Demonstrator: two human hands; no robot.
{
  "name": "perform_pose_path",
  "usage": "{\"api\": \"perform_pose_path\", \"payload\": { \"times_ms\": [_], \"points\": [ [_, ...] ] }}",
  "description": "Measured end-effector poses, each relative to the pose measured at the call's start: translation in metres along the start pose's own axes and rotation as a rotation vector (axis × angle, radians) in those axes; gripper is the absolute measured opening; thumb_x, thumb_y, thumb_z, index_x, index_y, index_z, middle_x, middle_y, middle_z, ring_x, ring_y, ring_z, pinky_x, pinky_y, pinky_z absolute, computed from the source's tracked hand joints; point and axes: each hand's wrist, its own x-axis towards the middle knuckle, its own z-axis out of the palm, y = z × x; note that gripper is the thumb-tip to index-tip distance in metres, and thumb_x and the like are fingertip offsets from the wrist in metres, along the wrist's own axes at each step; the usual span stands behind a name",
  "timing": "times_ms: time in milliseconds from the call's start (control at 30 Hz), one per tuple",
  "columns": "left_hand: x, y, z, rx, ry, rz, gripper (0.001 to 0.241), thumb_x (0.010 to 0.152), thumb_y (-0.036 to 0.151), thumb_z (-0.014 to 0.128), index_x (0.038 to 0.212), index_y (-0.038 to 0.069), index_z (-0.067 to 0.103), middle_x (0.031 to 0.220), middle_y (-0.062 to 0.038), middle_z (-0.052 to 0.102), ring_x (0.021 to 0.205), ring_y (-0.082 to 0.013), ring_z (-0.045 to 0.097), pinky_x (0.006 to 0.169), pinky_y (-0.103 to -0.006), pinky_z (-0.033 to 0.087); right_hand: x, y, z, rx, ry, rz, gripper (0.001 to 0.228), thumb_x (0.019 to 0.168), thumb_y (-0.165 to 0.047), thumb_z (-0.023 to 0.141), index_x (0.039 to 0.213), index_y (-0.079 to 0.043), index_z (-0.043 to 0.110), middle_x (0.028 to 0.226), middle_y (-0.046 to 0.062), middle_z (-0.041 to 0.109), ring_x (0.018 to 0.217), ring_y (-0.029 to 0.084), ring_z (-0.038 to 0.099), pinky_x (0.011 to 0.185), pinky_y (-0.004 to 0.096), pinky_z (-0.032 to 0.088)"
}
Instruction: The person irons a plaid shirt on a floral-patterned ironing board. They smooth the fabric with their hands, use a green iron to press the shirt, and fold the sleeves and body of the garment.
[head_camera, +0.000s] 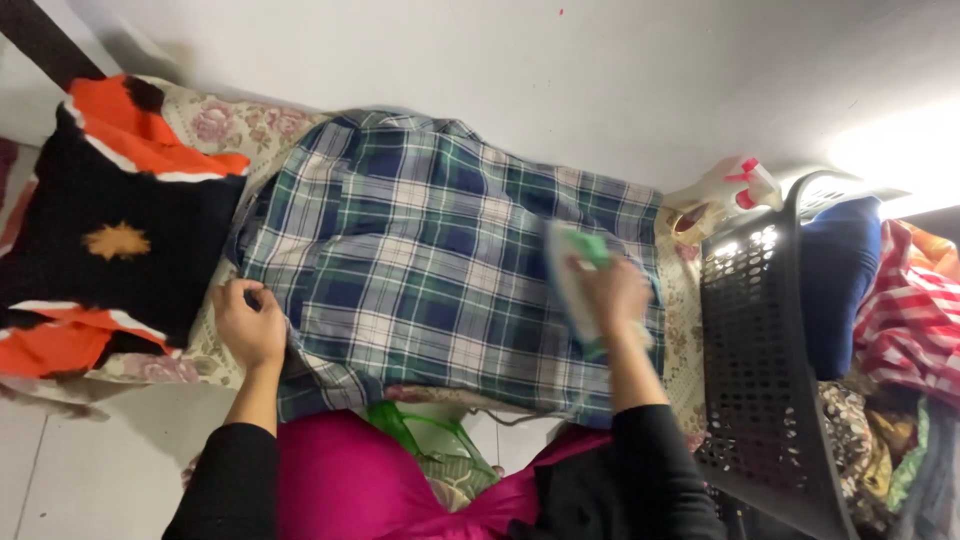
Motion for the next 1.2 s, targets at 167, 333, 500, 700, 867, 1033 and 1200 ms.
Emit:
{"api": "perform_pose_path", "payload": {
  "times_ms": [167,333,500,700,867,1033,1200],
  "points": [
    [0.000,0.018,-0.008,0.091,0.036,0.015,0.016,0.083,0.003,0.069,0.087,0.017,0.061,0.086,-0.002,0.057,0.070,-0.0351,0.068,0.061,-0.0452,0.056,0.032,0.144,0.006,0.050,0.118,0.207,0.072,0.076,-0.088,0.069,0.096,-0.020,0.080,0.080,0.016,0.076,0.084,0.040,0.075,0.070,0.047,0.059],
    [0.001,0.025,-0.007,0.057,0.063,-0.015,0.017,0.082,0.003,0.068,0.087,0.017,0.059,0.086,-0.002,0.056,0.071,-0.0356,0.068,0.061,-0.0448,0.056,-0.020,0.110,-0.012,-0.030,-0.097,-0.090,0.087,0.072,-0.088,0.062,0.108,-0.011,0.080,0.091,0.024,0.077,0.090,0.043,0.075,0.078,0.048,0.059],
    [0.000,0.020,-0.005,0.088,0.029,-0.029,0.015,0.086,0.006,0.065,0.088,0.019,0.058,0.090,0.001,0.057,0.072,-0.0318,0.070,0.060,-0.0435,0.057,-0.097,0.001,-0.030,-0.017,-0.248,-0.491,0.079,0.069,-0.080,0.065,0.117,-0.018,0.074,0.090,0.018,0.079,0.090,0.041,0.075,0.083,0.049,0.059],
    [-0.002,0.016,-0.001,0.146,0.015,-0.021,0.015,0.088,0.007,0.062,0.089,0.021,0.057,0.089,0.003,0.054,0.070,-0.0324,0.068,0.058,-0.0444,0.056,-0.111,-0.116,-0.023,0.093,-0.134,-0.609,0.068,0.077,-0.083,0.057,0.102,-0.021,0.067,0.087,0.011,0.076,0.081,0.038,0.076,0.072,0.050,0.059],
    [-0.003,0.011,0.005,0.209,-0.019,-0.043,0.013,0.088,0.009,0.061,0.089,0.020,0.054,0.089,0.001,0.052,0.068,-0.0335,0.066,0.056,-0.0461,0.055,-0.139,-0.186,-0.064,0.147,-0.280,-0.716,0.064,0.077,-0.073,0.064,0.104,-0.015,0.071,0.082,0.018,0.077,0.082,0.042,0.076,0.072,0.051,0.059],
    [-0.003,0.009,0.003,0.168,-0.027,-0.028,0.012,0.090,0.010,0.060,0.090,0.018,0.053,0.088,-0.001,0.052,0.069,-0.0372,0.064,0.054,-0.0488,0.053,-0.145,-0.214,-0.055,0.177,-0.232,-0.684,0.063,0.077,-0.074,0.061,0.103,-0.016,0.067,0.082,0.015,0.075,0.078,0.041,0.076,0.069,0.051,0.059],
    [-0.002,0.014,-0.005,0.165,-0.039,-0.019,0.011,0.093,0.010,0.060,0.090,0.016,0.051,0.089,-0.005,0.053,0.070,-0.0392,0.065,0.055,-0.0506,0.054,-0.147,-0.215,-0.039,0.194,-0.236,-0.537,0.068,0.079,-0.078,0.056,0.101,-0.015,0.067,0.082,0.017,0.075,0.082,0.044,0.075,0.070,0.052,0.059]
  ]
}}
